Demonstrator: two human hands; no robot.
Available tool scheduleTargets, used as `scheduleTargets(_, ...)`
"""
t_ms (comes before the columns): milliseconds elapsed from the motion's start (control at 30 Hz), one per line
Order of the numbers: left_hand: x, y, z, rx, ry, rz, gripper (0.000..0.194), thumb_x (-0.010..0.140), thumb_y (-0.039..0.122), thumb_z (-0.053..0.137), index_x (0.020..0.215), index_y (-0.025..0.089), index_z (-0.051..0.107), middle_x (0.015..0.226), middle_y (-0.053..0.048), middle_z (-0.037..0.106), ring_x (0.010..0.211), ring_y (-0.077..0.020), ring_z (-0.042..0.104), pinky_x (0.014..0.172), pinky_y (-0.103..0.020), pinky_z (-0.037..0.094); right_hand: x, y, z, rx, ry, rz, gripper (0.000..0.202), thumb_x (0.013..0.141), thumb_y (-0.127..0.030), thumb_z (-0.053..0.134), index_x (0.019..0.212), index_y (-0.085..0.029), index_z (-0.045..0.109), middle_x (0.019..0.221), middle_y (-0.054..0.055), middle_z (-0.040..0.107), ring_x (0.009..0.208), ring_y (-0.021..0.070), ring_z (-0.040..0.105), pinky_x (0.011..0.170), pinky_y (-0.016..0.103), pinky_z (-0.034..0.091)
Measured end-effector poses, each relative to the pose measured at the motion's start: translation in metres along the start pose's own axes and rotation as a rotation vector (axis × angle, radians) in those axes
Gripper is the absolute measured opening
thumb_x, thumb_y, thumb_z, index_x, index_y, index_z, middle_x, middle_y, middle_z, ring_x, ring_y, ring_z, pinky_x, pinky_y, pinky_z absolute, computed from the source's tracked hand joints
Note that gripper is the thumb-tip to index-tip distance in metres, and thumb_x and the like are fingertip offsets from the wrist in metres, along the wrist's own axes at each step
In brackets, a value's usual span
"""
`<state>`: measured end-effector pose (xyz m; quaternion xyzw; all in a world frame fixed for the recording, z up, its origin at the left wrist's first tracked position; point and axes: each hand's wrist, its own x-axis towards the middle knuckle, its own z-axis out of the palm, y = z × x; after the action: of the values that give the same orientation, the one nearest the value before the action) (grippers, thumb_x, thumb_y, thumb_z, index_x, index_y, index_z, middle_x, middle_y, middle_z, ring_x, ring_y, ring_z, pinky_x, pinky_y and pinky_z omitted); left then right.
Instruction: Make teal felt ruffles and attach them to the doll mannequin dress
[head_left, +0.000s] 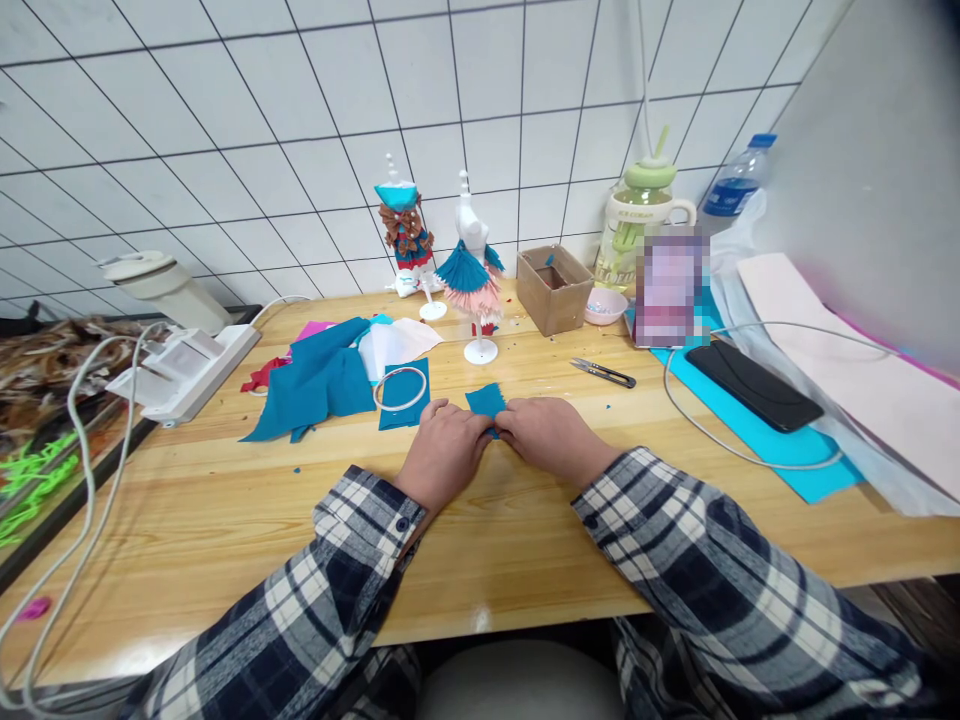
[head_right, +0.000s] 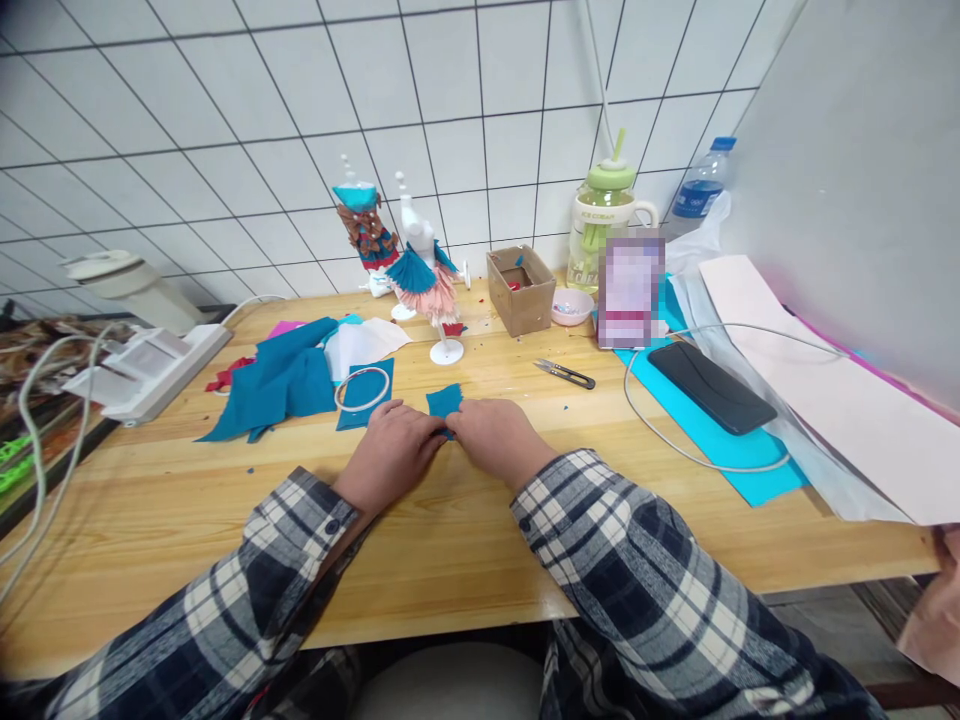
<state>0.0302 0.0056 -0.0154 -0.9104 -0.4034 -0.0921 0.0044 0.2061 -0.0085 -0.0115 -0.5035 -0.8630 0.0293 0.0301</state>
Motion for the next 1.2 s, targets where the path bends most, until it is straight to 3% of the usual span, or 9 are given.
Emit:
scheduleTargets(300, 0.0016, -0.0022, 0.0021, -0.006, -0.021, 0.042, 0.026, 0.092, 0.027, 0.047, 0.085, 0.019, 0.071, 0.083, -0.007, 0.067, 0.085, -0.0211, 0.057, 0.078, -0.035, 0.04, 0.001, 0.0008, 0.0022, 0.016, -0.014, 0.018, 0.023, 0.093, -0.025, 0.043, 0.093, -0.019, 0.065, 0.09, 0.007, 0.066, 0.081, 0.0192, 0.062, 0.063, 0.026, 0.038)
scheduleTargets(500, 0.0009, -0.0046, 0.0021, 0.0, -0.009, 0.08, 0.021, 0.091, 0.024, 0.049, 0.091, 0.023, 0.07, 0.08, -0.005, 0.067, 0.084, -0.0211, 0.056, 0.08, -0.036, 0.039, -0.0008, 0.0011, 0.0001, 0.018, 0.018, -0.028, 0.021, 0.092, -0.024, 0.045, 0.089, -0.018, 0.065, 0.092, 0.007, 0.066, 0.083, 0.0202, 0.062, 0.066, 0.027, 0.039)
scheduleTargets(733, 0.0004, -0.0046, 0.0029, -0.009, 0.007, 0.058, 0.02, 0.091, 0.025, 0.049, 0.087, 0.022, 0.069, 0.081, -0.004, 0.069, 0.082, -0.0205, 0.057, 0.085, -0.039, 0.036, -0.0003, -0.0011, -0.0013, 0.012, -0.04, 0.016, 0.022, 0.093, -0.022, 0.043, 0.097, -0.019, 0.065, 0.089, 0.007, 0.067, 0.085, 0.0208, 0.062, 0.069, 0.028, 0.04)
scheduleTargets(900, 0.0006, -0.0035, 0.0028, 0.003, -0.013, 0.037, 0.022, 0.092, 0.028, 0.049, 0.089, 0.021, 0.07, 0.078, -0.005, 0.068, 0.079, -0.0207, 0.057, 0.081, -0.038, 0.038, 0.0003, -0.0004, -0.0006, -0.003, 0.004, -0.008, 0.025, 0.094, -0.023, 0.042, 0.095, -0.019, 0.066, 0.095, 0.009, 0.064, 0.087, 0.0203, 0.059, 0.071, 0.028, 0.04)
scheduleTargets(1100, 0.0012, -0.0038, 0.0024, -0.009, -0.012, 0.06, 0.024, 0.092, 0.026, 0.048, 0.091, 0.021, 0.071, 0.084, -0.007, 0.067, 0.086, -0.0217, 0.056, 0.079, -0.035, 0.041, -0.0004, -0.0004, 0.0, 0.021, 0.013, 0.025, 0.019, 0.092, -0.023, 0.045, 0.096, -0.02, 0.063, 0.088, 0.007, 0.067, 0.082, 0.0203, 0.061, 0.067, 0.028, 0.039)
scheduleTargets(1200, 0.0006, -0.0033, 0.0023, -0.016, -0.011, 0.058, 0.024, 0.092, 0.026, 0.048, 0.088, 0.021, 0.071, 0.083, -0.006, 0.068, 0.086, -0.0213, 0.057, 0.085, -0.038, 0.04, 0.0, 0.0004, 0.0005, 0.031, -0.009, 0.027, 0.019, 0.092, -0.022, 0.045, 0.094, -0.02, 0.064, 0.089, 0.007, 0.067, 0.083, 0.0204, 0.062, 0.069, 0.028, 0.039)
